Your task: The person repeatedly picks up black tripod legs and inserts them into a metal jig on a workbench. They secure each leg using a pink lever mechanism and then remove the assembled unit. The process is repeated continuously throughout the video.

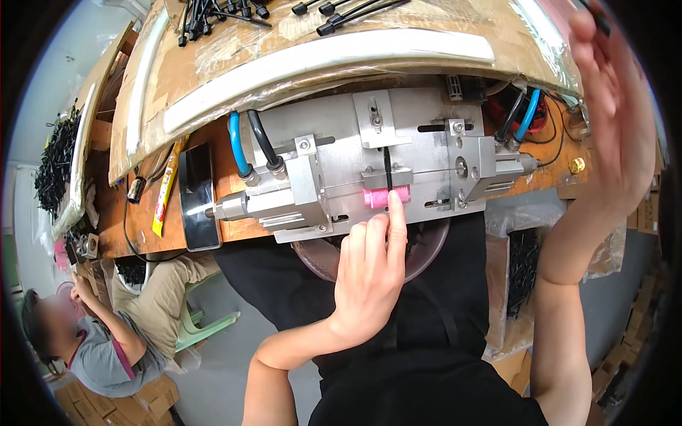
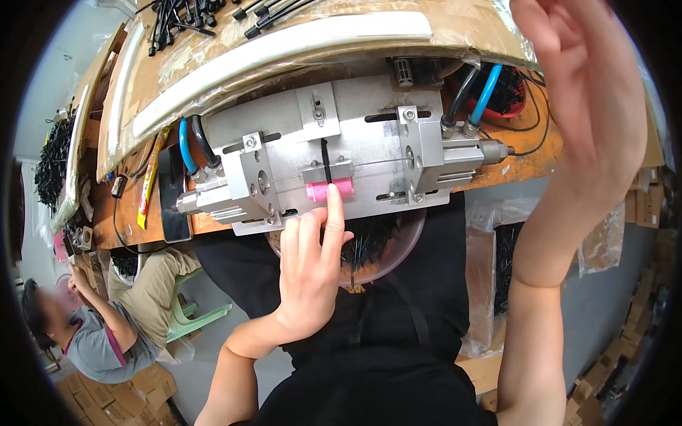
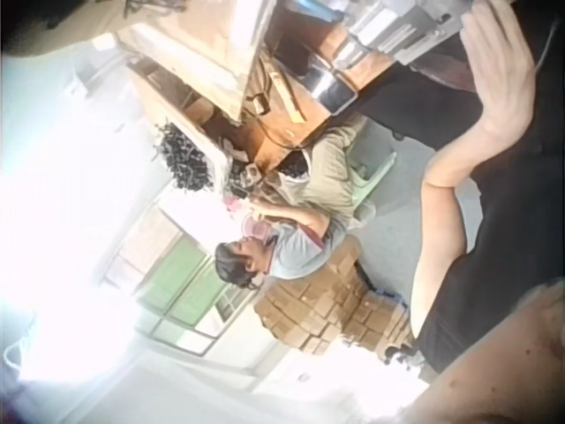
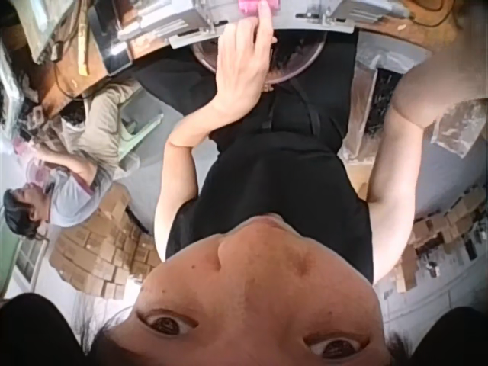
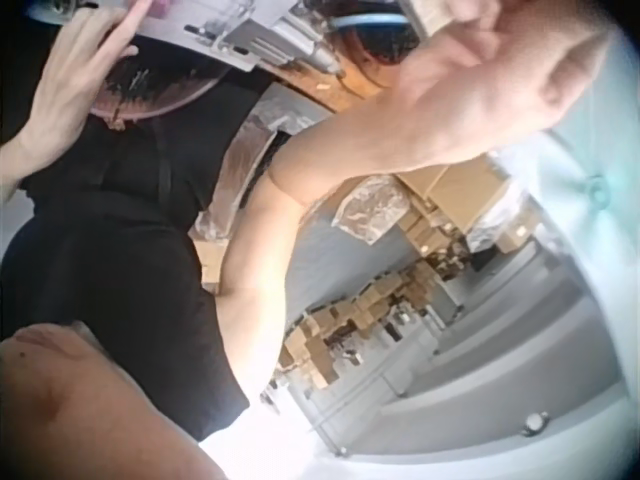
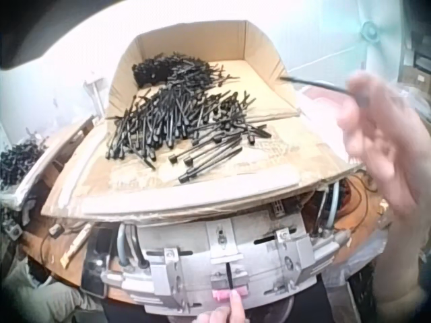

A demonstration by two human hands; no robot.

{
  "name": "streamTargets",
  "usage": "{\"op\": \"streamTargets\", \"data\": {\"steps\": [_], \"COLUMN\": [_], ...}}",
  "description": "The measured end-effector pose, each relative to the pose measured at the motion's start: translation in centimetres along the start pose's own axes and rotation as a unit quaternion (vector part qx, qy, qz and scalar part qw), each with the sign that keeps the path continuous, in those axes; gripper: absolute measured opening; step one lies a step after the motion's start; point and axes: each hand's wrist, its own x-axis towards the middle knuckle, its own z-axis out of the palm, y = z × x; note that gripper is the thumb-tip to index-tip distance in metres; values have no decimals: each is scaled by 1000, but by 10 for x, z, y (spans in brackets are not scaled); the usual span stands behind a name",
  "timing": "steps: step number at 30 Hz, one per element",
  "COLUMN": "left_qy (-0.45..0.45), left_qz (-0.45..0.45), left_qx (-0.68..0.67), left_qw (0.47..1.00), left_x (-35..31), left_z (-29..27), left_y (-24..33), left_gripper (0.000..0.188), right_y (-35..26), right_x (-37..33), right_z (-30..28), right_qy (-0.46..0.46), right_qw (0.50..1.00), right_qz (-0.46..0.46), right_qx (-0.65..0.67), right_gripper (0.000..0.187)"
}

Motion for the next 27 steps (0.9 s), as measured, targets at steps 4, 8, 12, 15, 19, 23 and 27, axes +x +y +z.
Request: {"op": "streamTargets", "data": {"steps": [4,8,12,15,19,23,27], "left_qy": [-3,7,186,229,43,14,170], "left_qz": [30,41,72,62,45,42,127], "left_qx": [-18,-33,-44,18,-72,-119,-26], "left_qw": [999,999,979,971,995,992,977], "left_x": [6,17,110,160,175,169,113], "left_z": [-1,-21,-53,-64,-88,-101,-68], "left_y": [3,-21,-47,-53,-62,-75,-63], "left_gripper": [65,56,38,14,8,11,38], "right_y": [-17,-3,19,32,43,39,23], "right_x": [-65,-133,-168,-186,-182,-180,-144], "right_z": [20,65,89,104,113,113,89], "right_qy": [-20,-139,-135,-166,-151,-175,-177], "right_qw": [993,969,959,950,952,946,942], "right_qz": [-19,-2,-23,0,-23,0,-27], "right_qx": [-115,-202,-247,-263,-267,-272,-283], "right_gripper": [42,48,59,66,65,65,58]}}
